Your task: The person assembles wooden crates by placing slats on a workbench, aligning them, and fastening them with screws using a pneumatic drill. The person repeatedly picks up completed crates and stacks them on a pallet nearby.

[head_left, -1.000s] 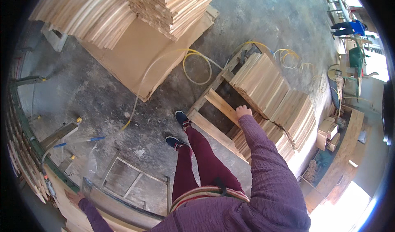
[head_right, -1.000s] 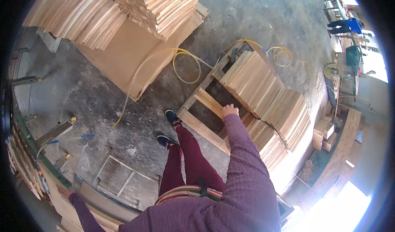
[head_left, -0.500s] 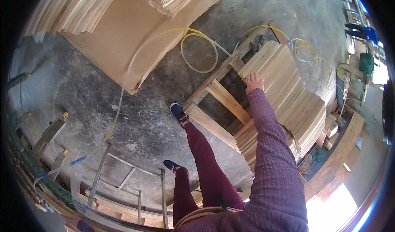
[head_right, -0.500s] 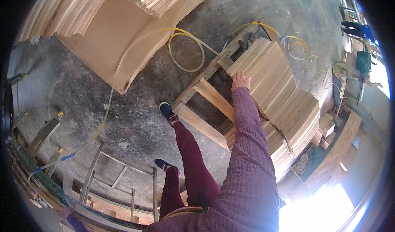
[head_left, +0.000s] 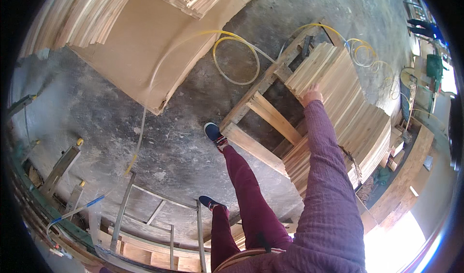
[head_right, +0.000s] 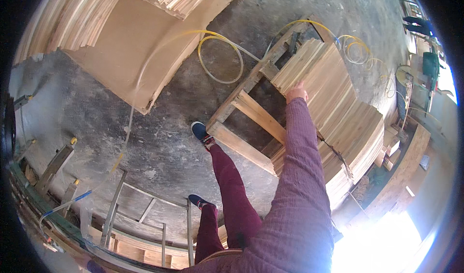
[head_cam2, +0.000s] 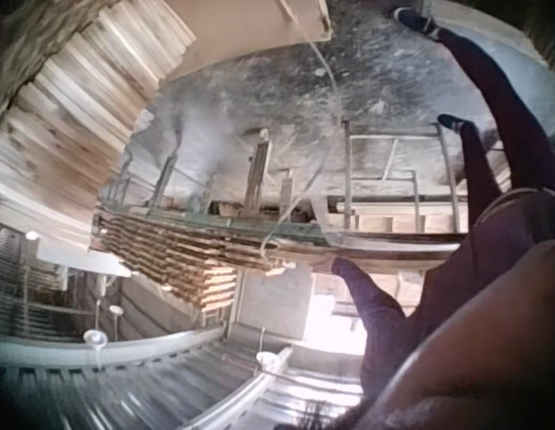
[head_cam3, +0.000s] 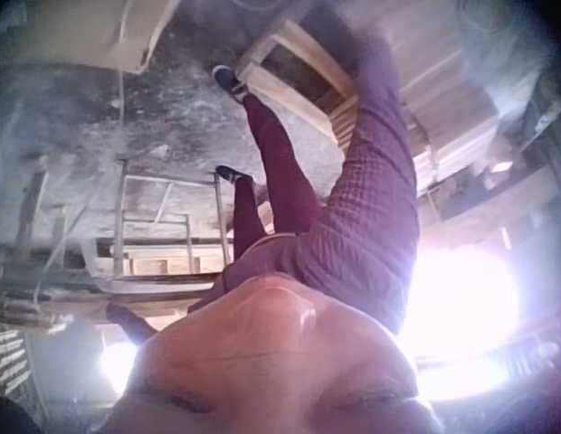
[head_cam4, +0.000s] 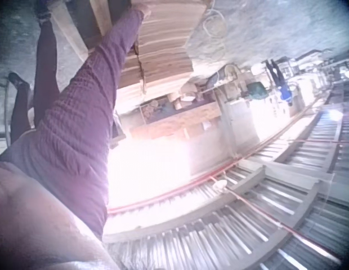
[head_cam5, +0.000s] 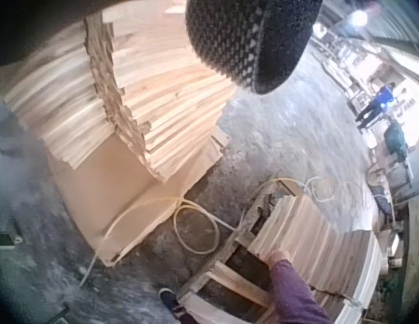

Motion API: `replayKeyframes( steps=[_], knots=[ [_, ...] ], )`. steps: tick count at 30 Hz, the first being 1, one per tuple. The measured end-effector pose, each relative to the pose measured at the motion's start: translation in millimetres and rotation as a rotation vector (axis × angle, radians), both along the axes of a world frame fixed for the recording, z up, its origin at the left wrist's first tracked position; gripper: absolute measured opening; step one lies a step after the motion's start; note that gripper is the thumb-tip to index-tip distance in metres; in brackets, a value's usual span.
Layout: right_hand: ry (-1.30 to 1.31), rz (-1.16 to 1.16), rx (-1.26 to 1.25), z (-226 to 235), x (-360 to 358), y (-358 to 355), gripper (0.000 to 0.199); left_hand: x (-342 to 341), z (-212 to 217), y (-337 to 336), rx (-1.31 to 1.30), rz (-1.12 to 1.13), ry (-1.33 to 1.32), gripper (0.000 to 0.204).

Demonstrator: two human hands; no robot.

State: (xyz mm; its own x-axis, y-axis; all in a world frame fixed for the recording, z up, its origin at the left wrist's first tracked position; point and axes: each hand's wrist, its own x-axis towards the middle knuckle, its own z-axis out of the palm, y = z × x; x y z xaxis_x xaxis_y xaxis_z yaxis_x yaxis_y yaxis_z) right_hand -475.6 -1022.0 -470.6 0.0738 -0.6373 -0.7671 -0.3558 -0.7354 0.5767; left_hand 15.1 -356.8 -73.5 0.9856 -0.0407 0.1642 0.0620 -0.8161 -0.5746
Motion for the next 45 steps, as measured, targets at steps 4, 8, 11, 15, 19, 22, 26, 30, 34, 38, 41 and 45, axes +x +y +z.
replayKeyframes(
  steps=[4,8,11,15,19,22,26,30,34,38,41,45],
  knots=[
    [-0.118,0.213,-0.037,33,3,-10,0.021,6,22,5,0.067,0.031,-0.008,0.075],
    [-0.087,0.271,0.025,91,-70,-64,0.019,16,-18,-7,0.071,0.085,0.093,0.077],
    [0.016,0.402,0.104,98,-35,-74,0.022,-9,23,24,0.218,0.270,0.076,0.079],
    [0.246,0.142,0.324,137,-54,-37,0.027,14,34,10,0.432,0.390,0.232,0.082],
    [0.273,0.249,0.301,205,-56,-2,0.031,15,39,39,0.110,0.415,0.329,0.089],
    [0.258,0.385,0.559,244,-9,30,0.025,6,49,75,-0.225,0.264,0.289,0.095],
    [0.081,0.611,0.831,383,158,91,0.025,-41,62,94,-0.289,0.103,-0.073,0.074],
    [-0.387,0.691,0.864,529,237,148,0.020,-130,16,21,-1.829,0.095,0.729,0.033],
    [-0.927,0.857,0.908,623,278,246,0.036,-199,109,-99,-2.485,0.671,1.261,0.055],
    [-1.493,1.413,1.042,686,311,352,0.041,-209,203,-115,-3.066,0.002,0.462,0.062],
    [-1.569,1.852,1.172,720,321,433,0.041,-205,239,-75,-3.118,-0.309,0.028,0.057],
    [-1.353,1.937,1.476,746,327,512,0.043,-236,267,2,-3.283,-0.220,-0.199,0.057]
  ],
)
